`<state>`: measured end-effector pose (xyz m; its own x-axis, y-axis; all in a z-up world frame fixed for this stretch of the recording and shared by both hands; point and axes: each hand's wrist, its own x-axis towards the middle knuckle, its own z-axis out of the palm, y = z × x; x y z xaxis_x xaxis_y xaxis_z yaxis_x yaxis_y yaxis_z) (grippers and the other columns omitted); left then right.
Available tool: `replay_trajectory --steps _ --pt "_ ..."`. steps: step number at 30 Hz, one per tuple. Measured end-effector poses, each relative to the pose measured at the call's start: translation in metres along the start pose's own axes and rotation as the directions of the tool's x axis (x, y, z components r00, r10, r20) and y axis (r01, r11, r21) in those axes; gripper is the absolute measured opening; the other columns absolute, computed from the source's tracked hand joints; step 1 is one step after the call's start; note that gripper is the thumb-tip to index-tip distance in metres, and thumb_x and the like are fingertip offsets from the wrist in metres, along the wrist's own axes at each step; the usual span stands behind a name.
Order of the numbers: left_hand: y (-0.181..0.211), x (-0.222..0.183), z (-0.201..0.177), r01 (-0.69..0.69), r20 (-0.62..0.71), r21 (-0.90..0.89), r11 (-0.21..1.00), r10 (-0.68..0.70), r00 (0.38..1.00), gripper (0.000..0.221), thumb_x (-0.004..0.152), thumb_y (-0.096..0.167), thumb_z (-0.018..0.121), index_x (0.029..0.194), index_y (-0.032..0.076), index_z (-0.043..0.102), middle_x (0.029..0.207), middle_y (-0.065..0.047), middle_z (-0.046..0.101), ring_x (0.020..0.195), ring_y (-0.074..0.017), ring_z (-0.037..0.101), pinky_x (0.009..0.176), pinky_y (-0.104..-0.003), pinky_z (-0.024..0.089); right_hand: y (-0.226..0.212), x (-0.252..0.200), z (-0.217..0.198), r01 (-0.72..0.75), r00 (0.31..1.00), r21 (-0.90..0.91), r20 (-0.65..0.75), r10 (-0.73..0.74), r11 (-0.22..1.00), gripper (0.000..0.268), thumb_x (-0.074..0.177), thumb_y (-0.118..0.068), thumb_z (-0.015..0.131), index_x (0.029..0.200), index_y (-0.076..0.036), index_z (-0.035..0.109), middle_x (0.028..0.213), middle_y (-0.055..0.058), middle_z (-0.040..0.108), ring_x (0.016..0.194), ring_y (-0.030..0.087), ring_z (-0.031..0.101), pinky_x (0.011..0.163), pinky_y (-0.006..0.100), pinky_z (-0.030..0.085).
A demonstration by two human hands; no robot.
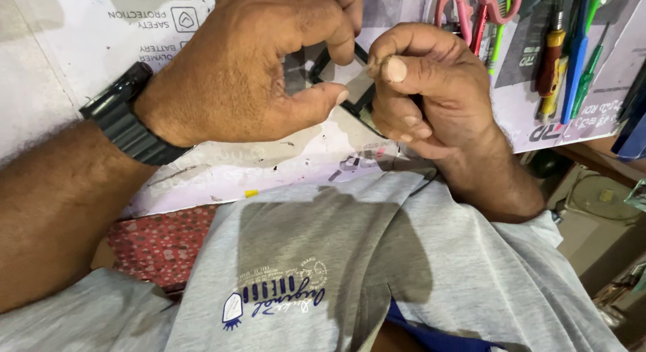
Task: The person replaces a mobile phone screen by using a screwdriver to remove the old frame, cutting and applying tape to the new screen, and fitting the new screen assembly into the phone body.
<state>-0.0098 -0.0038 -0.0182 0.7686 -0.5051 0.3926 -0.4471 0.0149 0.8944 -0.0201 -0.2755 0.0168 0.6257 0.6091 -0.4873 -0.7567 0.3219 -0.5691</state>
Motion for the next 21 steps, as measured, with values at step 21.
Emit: replay_trajectory --steps 21 --pt "0.008 0.008 -0.008 0.075 0.235 0.299 0.951 -0.150 0.960 0.048 0.082 0.006 0.083 0.128 0.002 0.068 0.126 -0.008 0.068 0.107 -0.0282 0.067 0.083 -0.041 0.056 -0.011 -0.011 0.020 0.249 0.914 -0.846 0.045 -0.403 0.472 0.010 0.088 0.006 0.076 0.092 0.004 0.067 0.100 0.017 0.070 0.069 0.008 0.065 0.058 0.018 0.053"
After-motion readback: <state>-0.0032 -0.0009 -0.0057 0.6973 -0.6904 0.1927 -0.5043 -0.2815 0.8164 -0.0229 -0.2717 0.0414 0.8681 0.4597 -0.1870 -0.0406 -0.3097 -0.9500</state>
